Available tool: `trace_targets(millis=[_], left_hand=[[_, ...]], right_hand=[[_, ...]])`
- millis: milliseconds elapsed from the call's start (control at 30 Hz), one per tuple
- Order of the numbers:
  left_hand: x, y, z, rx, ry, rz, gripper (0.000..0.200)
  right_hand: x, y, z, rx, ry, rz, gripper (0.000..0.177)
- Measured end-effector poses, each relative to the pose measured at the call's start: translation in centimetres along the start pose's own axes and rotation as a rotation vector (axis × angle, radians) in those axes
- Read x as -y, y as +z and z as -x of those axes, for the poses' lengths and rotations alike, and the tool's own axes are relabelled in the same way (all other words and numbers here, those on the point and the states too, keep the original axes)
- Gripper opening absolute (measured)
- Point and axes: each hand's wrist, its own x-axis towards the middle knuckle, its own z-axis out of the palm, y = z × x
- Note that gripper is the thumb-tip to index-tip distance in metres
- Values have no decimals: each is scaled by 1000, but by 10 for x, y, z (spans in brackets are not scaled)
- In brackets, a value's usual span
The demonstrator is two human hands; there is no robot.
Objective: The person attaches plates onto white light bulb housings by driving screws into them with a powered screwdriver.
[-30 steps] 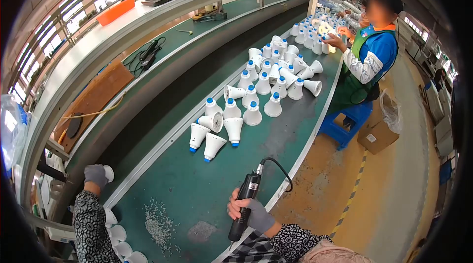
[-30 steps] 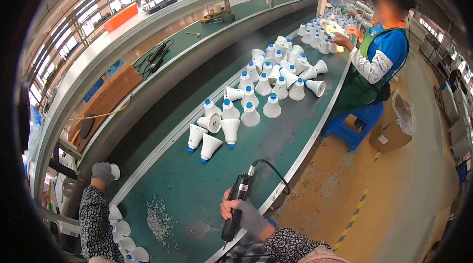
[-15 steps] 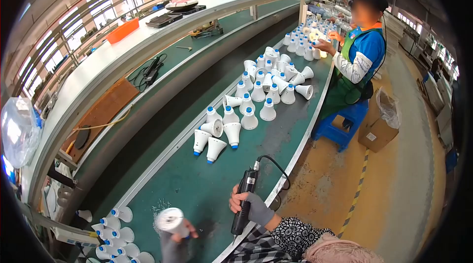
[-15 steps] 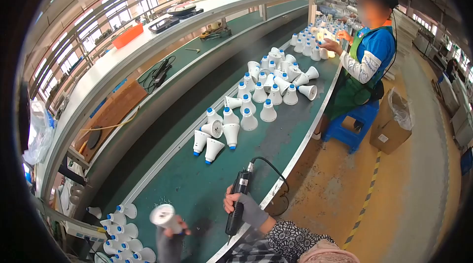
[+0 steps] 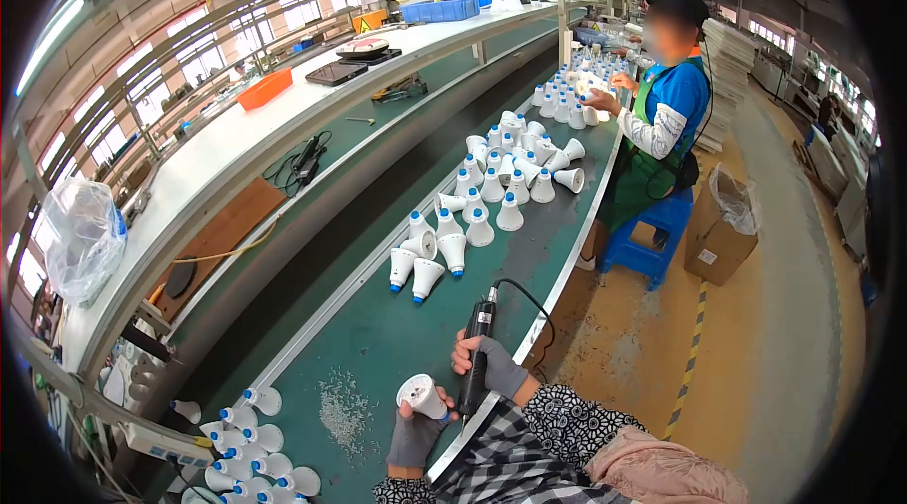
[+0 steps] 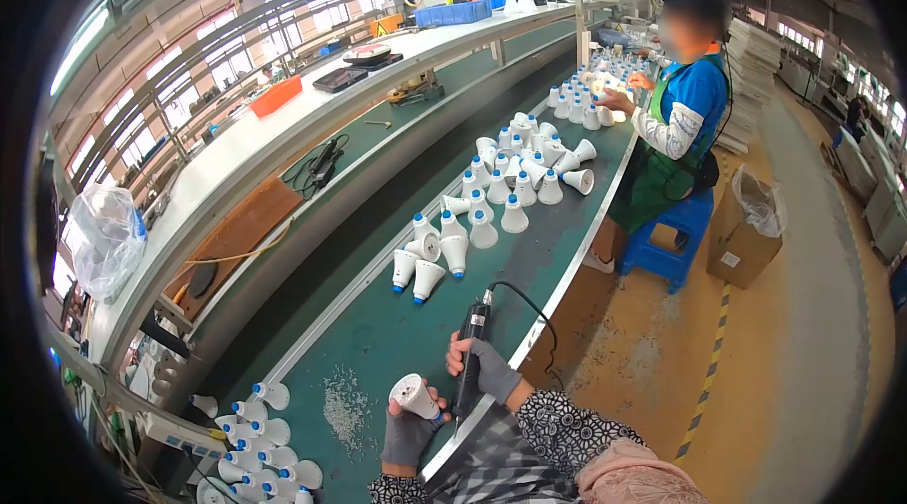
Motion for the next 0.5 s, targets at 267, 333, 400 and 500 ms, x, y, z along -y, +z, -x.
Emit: trace_targets(millis=[267, 333, 400, 500], left_hand=[[1, 0, -9, 27, 46, 37, 66], [1, 1, -9, 23, 47, 36, 66], [0, 2, -9, 15, 51, 28, 67], [1, 2, -3, -16, 63, 27, 67]], right_hand=[[3, 5, 2, -9, -9, 44, 18], [2, 8, 2, -34, -21, 52, 14], [3, 11, 3, -49, -28, 64, 12], [2, 13, 4, -43, -6, 72, 12]])
